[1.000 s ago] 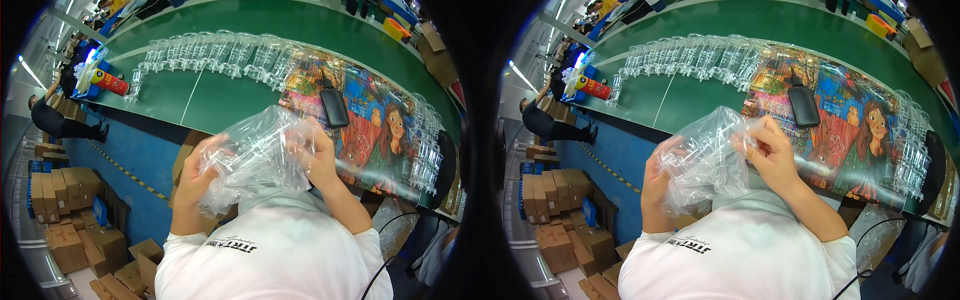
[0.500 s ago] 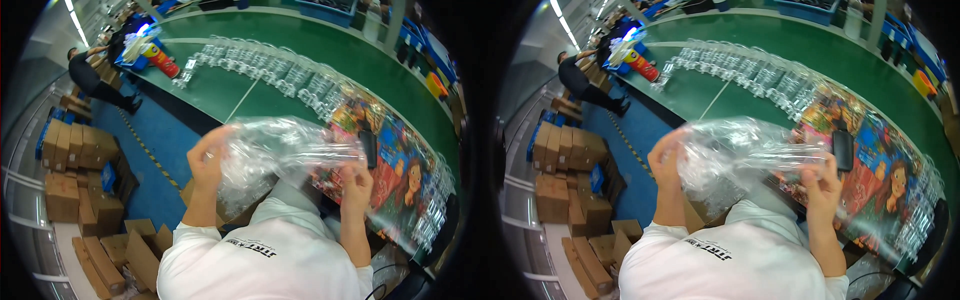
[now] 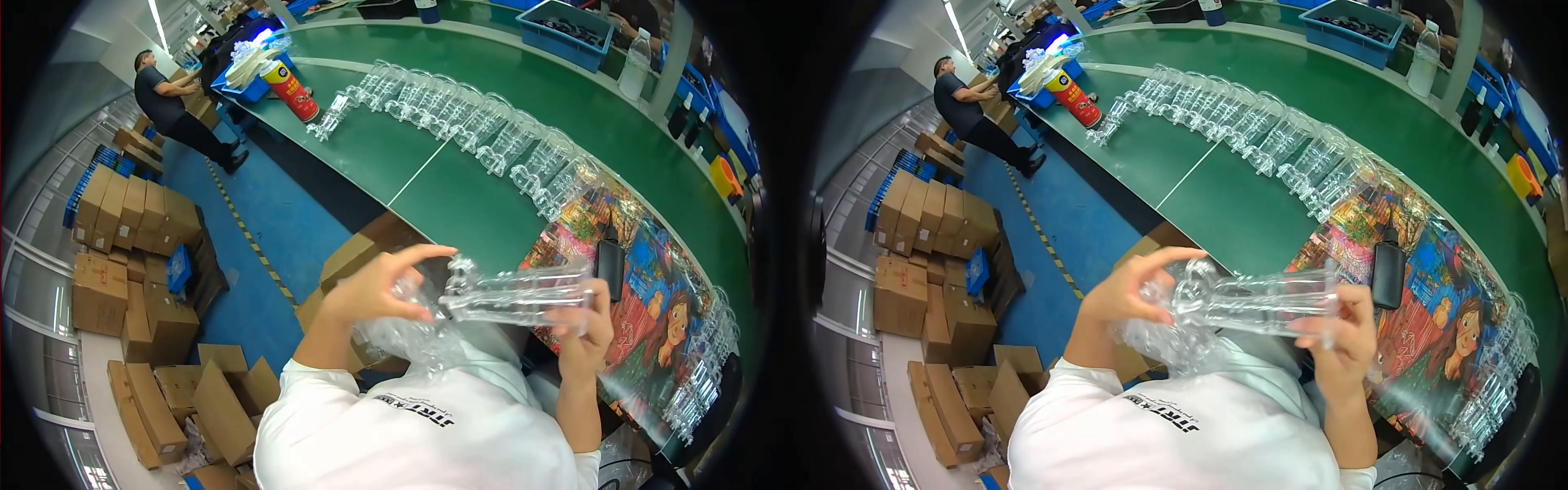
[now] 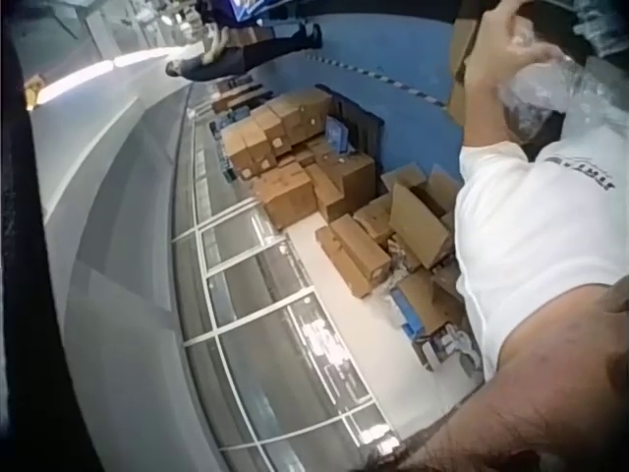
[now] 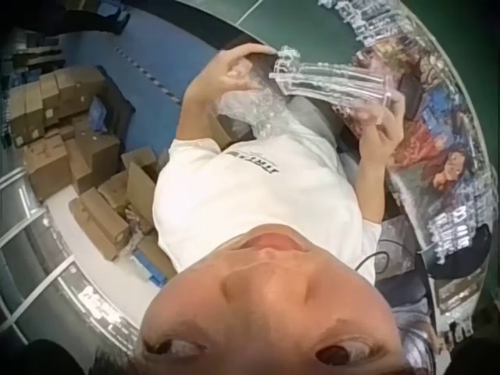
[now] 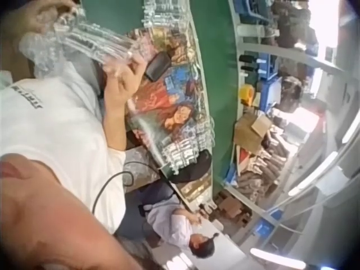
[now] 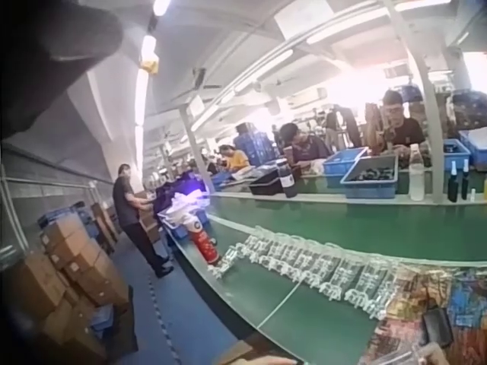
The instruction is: The recorder is packaging plastic components into bags and sealing them at a factory workbench.
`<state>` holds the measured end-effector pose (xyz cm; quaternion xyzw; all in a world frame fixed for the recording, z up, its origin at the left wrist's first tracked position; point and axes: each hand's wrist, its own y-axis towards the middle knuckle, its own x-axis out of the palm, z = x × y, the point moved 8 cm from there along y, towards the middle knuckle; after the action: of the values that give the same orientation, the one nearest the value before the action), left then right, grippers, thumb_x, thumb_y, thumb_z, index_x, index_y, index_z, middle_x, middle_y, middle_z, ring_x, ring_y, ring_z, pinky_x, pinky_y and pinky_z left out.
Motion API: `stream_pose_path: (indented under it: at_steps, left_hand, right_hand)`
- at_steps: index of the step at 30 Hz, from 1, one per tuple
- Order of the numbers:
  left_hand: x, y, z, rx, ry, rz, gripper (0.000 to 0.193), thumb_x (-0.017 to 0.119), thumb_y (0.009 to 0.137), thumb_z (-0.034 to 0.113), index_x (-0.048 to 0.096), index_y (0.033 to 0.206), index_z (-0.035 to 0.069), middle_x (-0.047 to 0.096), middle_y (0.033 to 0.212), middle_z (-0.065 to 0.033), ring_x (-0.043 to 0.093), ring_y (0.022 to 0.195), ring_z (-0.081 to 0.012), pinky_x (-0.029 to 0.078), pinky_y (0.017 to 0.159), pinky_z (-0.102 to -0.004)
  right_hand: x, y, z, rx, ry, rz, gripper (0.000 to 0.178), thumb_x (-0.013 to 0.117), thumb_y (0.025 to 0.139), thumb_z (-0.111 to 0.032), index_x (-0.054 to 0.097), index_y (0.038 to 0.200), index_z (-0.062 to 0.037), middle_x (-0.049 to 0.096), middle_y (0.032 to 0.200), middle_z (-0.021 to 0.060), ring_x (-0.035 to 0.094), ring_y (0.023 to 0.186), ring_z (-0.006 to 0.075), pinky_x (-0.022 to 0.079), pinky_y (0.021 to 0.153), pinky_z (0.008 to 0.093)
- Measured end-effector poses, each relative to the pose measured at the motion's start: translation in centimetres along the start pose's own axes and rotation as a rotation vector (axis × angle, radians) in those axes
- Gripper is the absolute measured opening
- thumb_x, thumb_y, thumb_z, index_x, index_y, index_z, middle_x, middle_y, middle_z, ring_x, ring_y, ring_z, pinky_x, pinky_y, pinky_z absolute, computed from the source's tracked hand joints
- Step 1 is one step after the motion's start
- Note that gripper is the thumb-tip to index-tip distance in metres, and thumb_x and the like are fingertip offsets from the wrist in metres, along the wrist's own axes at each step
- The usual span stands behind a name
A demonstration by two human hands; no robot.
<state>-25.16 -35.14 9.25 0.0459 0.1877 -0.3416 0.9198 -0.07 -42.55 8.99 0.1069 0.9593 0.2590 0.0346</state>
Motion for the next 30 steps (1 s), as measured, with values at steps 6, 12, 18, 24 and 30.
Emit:
stream_pose_path:
  at_steps: [6, 12, 18, 24, 30]
  left_hand:
    - [2.1, 0.1, -0.9, 0.012, -0.163, -0.095, 0.059, 0.079, 0.063, 0.02, 0.055, 0.115, 0.004, 0.059, 0.102, -0.0018, 0.048, 0.078, -0.007, 0.039, 0.068, -0.0204]
    - [-1.9, -0.5, -2.5, 0.044, 0.108, 0.137, 0.051, 0.079, 0.063, 0.019, 0.058, 0.109, 0.006, 0.059, 0.105, -0.0006, 0.047, 0.066, -0.0045, 0.04, 0.063, -0.0211]
    - [-14.5, -1.5, -9.9, -0.184, 0.044, 0.712, 0.036, 0.075, 0.07, 0.013, 0.058, 0.101, 0.004, 0.061, 0.084, -0.0019, 0.056, 0.075, -0.0063, 0.043, 0.062, -0.0221]
    - [-25.3, 2.6, -16.4, -0.096, 0.192, 0.805, 0.036, 0.075, 0.072, 0.021, 0.059, 0.098, 0.003, 0.063, 0.08, -0.004, 0.056, 0.071, -0.0085, 0.043, 0.061, -0.0235]
    - [-29.1, 4.7, -20.4, -0.228, 0.284, 0.868, 0.04, 0.076, 0.071, 0.025, 0.059, 0.102, 0.006, 0.062, 0.086, -0.0046, 0.055, 0.075, -0.01, 0.044, 0.066, -0.0247]
  right_hand:
    - [3.2, -0.6, 0.2, -0.207, -0.293, -0.329, 0.018, 0.071, 0.071, -0.018, 0.071, 0.086, -0.009, 0.051, 0.103, 0.0086, 0.049, 0.083, 0.0205, 0.042, 0.071, 0.0295]
    - [4.5, 0.7, 0.2, -0.117, -0.335, -0.205, 0.027, 0.069, 0.074, -0.013, 0.066, 0.1, -0.0073, 0.049, 0.115, 0.0109, 0.051, 0.085, 0.0212, 0.045, 0.071, 0.0299]
    - [2.9, 0.8, 1.6, -0.028, -0.3, -0.109, 0.027, 0.065, 0.078, -0.008, 0.062, 0.105, -0.0036, 0.047, 0.121, 0.013, 0.052, 0.089, 0.0204, 0.047, 0.075, 0.0309]
    - [2.8, 0.2, 2.7, 0.008, -0.344, -0.112, 0.023, 0.062, 0.079, -0.004, 0.062, 0.102, -0.0025, 0.048, 0.119, 0.0138, 0.052, 0.089, 0.0193, 0.047, 0.074, 0.0295]
    - [2.3, -0.1, 3.6, 0.044, -0.344, -0.084, 0.018, 0.06, 0.08, -0.001, 0.063, 0.098, -0.0015, 0.05, 0.116, 0.0141, 0.052, 0.086, 0.018, 0.047, 0.072, 0.0277]
